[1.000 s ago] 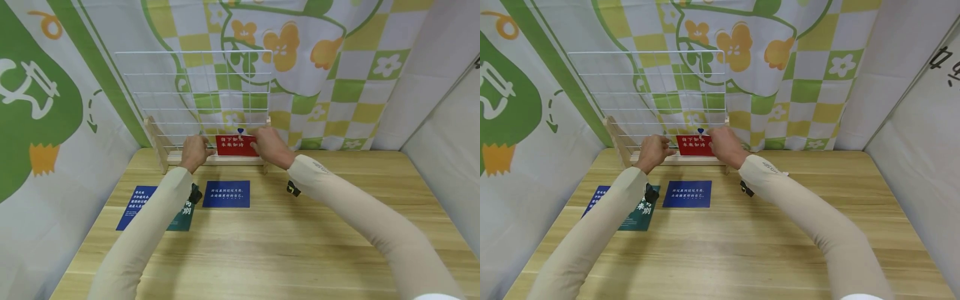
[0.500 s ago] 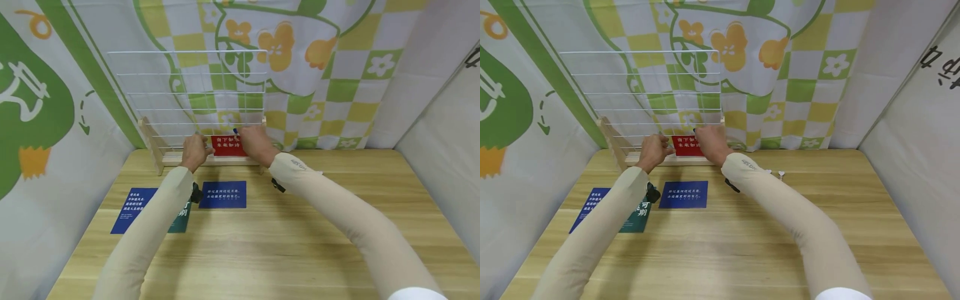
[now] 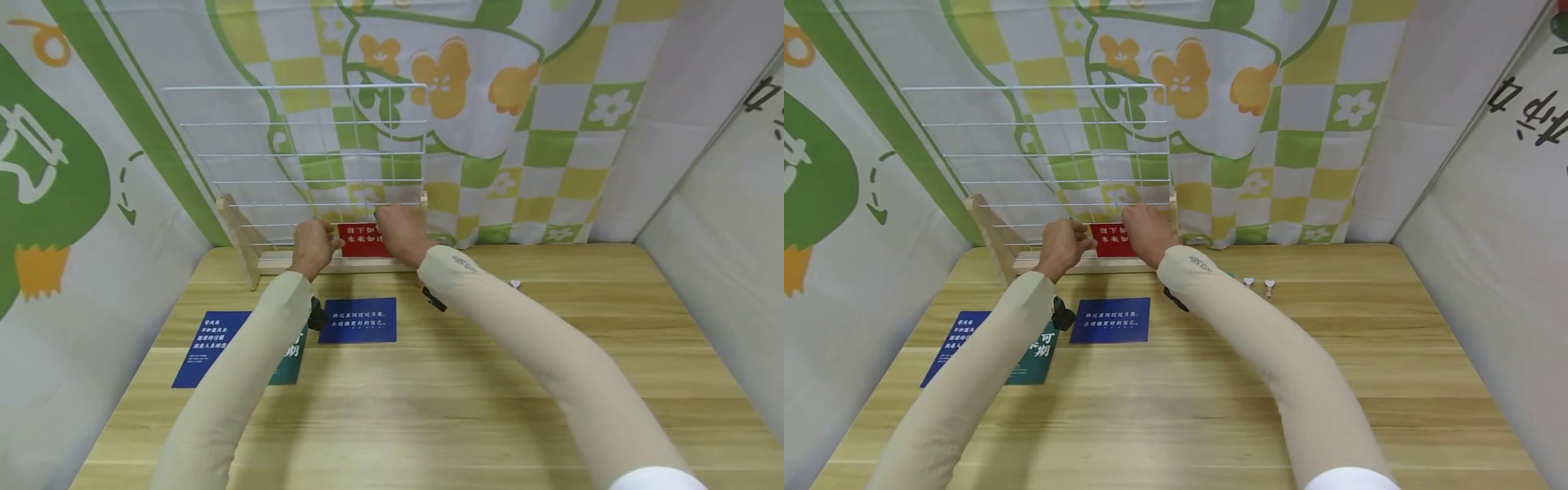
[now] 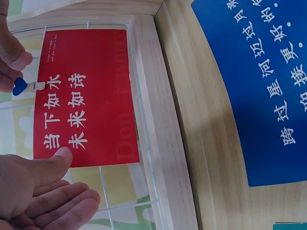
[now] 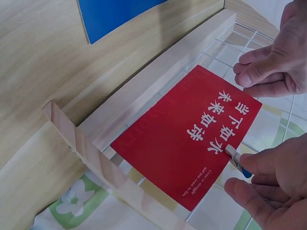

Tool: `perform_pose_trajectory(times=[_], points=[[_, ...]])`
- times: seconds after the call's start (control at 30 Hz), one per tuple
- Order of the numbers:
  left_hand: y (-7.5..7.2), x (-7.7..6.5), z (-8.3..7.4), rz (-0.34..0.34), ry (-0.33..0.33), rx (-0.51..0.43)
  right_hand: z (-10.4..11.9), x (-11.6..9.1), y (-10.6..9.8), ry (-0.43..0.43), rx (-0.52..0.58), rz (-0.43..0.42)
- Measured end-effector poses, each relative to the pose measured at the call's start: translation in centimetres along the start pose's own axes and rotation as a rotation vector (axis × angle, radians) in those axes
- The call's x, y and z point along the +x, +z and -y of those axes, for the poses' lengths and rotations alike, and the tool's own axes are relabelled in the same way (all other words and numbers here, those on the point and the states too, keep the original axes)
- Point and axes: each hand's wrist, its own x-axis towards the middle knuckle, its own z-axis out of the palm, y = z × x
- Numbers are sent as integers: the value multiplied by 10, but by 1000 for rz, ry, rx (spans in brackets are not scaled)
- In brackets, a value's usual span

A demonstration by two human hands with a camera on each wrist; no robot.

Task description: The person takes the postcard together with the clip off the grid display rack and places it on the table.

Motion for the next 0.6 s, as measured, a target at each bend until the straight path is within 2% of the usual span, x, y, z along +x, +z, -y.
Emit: perform_pose_trajectory(times=[0.27, 0.6], points=[[-1, 0, 0, -12, 16, 0, 7, 4, 4, -22, -62, 24], [-1, 4, 1, -43, 49, 1, 9, 11, 7, -33, -76, -26]])
